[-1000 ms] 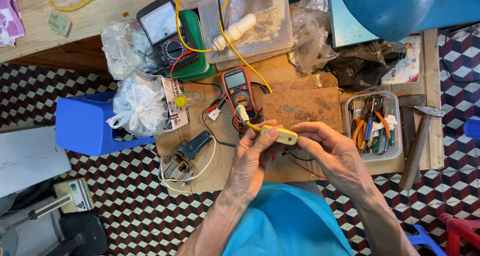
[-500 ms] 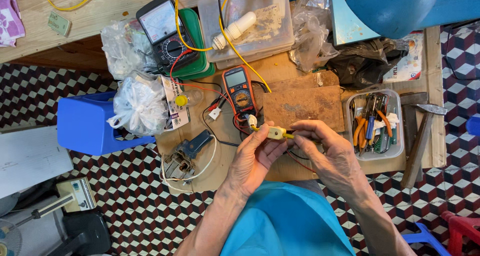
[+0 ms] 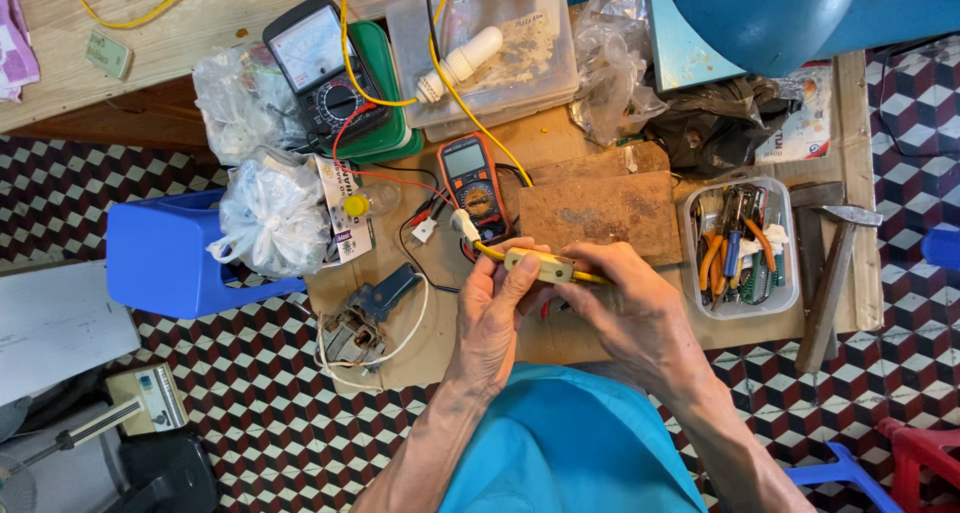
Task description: The person repairs a yellow extension cord by opening its plug housing, reattaching the wires to the terminals, and tightening them with a screwdriver. They reassemble the plug, test it with a multimeter, and plug it into a power strip on the desk.
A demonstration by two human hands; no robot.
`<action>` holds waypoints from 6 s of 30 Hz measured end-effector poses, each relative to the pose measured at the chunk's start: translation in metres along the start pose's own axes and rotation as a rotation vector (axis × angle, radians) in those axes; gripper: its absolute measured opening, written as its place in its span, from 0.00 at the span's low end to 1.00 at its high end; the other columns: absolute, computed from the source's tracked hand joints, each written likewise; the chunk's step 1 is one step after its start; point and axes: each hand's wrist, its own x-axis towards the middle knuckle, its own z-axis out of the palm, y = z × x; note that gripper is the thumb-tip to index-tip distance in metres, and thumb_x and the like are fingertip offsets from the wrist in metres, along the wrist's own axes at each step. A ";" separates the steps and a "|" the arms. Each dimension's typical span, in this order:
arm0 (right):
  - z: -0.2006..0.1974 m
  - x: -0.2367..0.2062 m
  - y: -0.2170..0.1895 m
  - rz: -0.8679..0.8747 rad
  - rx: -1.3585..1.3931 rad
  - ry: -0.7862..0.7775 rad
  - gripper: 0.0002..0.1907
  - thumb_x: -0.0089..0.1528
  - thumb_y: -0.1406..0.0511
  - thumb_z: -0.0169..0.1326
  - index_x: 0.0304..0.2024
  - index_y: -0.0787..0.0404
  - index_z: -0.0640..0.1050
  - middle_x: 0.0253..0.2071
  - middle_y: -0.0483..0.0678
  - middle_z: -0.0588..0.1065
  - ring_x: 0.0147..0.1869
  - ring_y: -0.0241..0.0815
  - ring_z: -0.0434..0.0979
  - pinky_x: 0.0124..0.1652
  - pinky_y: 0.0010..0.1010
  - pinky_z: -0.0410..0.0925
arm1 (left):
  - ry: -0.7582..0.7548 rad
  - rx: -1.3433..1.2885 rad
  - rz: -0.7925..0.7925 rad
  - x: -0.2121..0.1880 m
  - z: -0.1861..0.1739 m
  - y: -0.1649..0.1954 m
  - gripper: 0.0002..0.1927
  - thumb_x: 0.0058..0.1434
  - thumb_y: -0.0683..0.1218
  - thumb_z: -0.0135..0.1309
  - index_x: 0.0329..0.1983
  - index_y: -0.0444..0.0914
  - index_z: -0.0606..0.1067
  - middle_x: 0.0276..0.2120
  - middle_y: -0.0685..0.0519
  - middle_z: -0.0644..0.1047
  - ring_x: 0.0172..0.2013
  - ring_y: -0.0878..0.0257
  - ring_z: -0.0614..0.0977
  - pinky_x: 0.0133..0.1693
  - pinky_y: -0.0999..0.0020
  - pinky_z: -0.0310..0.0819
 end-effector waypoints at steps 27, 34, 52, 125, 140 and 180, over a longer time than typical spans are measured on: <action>0.021 -0.039 0.074 -0.238 -0.283 0.463 0.16 0.67 0.70 0.56 0.57 0.67 0.75 0.54 0.57 0.75 0.54 0.51 0.79 0.52 0.36 0.73 | -0.011 0.211 -0.110 0.042 -0.029 -0.007 0.26 0.64 0.43 0.58 0.66 0.40 0.70 0.47 0.55 0.77 0.48 0.64 0.82 0.51 0.69 0.80; -0.038 -0.113 0.154 0.476 -0.182 0.709 0.15 0.68 0.62 0.54 0.51 0.66 0.80 0.39 0.52 0.79 0.41 0.40 0.80 0.42 0.31 0.71 | -0.180 0.340 -0.123 0.085 -0.023 -0.020 0.25 0.64 0.44 0.58 0.64 0.39 0.70 0.44 0.54 0.79 0.46 0.66 0.82 0.49 0.70 0.80; -0.088 0.018 0.309 0.226 -0.738 0.406 0.18 0.58 0.62 0.56 0.47 0.67 0.77 0.45 0.64 0.76 0.48 0.64 0.77 0.46 0.53 0.68 | -0.200 0.277 0.052 0.121 -0.019 -0.078 0.24 0.65 0.44 0.58 0.64 0.39 0.72 0.43 0.55 0.80 0.43 0.68 0.82 0.45 0.71 0.79; -0.089 0.066 0.030 -0.524 -0.561 0.061 0.10 0.66 0.70 0.58 0.49 0.65 0.79 0.44 0.52 0.74 0.39 0.39 0.78 0.36 0.30 0.73 | -0.065 0.429 0.235 0.151 0.001 -0.108 0.27 0.59 0.45 0.59 0.64 0.42 0.75 0.37 0.54 0.82 0.36 0.70 0.81 0.38 0.77 0.75; -0.084 0.058 0.012 -0.761 -0.693 -0.118 0.10 0.64 0.70 0.58 0.48 0.66 0.77 0.43 0.55 0.74 0.40 0.48 0.80 0.38 0.36 0.74 | -0.034 0.443 0.226 0.152 0.001 -0.109 0.22 0.58 0.45 0.60 0.57 0.39 0.78 0.34 0.55 0.82 0.32 0.71 0.80 0.34 0.76 0.74; -0.065 0.087 0.024 -0.513 -0.676 0.033 0.13 0.64 0.64 0.60 0.46 0.67 0.76 0.44 0.58 0.73 0.40 0.53 0.80 0.38 0.39 0.73 | 0.044 0.625 0.264 0.146 0.011 -0.098 0.14 0.52 0.53 0.60 0.37 0.42 0.81 0.25 0.59 0.80 0.26 0.72 0.79 0.30 0.75 0.71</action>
